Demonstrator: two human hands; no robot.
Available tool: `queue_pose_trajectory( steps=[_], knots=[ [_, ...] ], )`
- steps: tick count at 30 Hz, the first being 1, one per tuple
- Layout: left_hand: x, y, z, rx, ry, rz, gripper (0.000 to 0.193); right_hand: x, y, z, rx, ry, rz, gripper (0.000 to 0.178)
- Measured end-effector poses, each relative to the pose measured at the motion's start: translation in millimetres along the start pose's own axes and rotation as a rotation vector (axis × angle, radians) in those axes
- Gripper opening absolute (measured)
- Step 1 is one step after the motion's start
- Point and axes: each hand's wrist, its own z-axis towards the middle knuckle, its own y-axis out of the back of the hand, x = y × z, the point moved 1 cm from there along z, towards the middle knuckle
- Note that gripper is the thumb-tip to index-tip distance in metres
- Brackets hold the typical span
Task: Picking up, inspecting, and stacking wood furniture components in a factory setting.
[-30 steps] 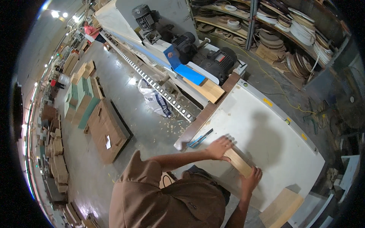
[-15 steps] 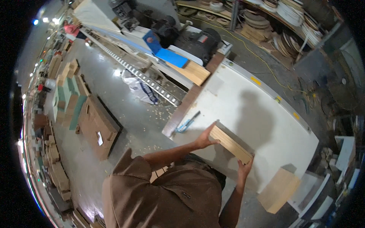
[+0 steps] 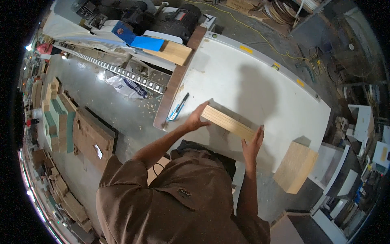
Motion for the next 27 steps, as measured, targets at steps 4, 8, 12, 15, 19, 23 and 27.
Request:
queue_pose_trajectory(
  steps=[4,8,12,15,19,23,27],
  knots=[
    [35.7,9.1,17.3,0.038,-0.076,0.17,0.075,26.7,20.6,24.1,0.199,0.186,-0.343,0.097],
    [43.6,22.6,34.1,0.076,-0.176,0.334,0.072,4.9,19.6,32.9,0.275,0.158,-0.328,0.088],
    [34.3,29.8,37.8,0.144,-0.159,0.397,0.075,-28.7,18.3,26.4,0.291,0.016,-0.127,0.081],
    [18.1,31.6,39.5,0.174,-0.142,0.397,0.077,-50.0,17.1,20.6,0.291,-0.001,0.006,0.079],
    [23.2,36.7,36.5,0.188,-0.119,0.269,0.078,-56.6,22.6,23.9,0.328,-0.01,0.028,0.079],
    [-0.8,38.1,34.3,0.359,0.087,-0.125,0.063,-53.1,47.2,11.7,0.42,-0.178,0.255,0.07],
    [-31.9,36.1,41.1,0.465,0.313,-0.242,0.037,-115.0,55.9,-33.1,0.611,-0.515,0.773,0.063]
  ],
)
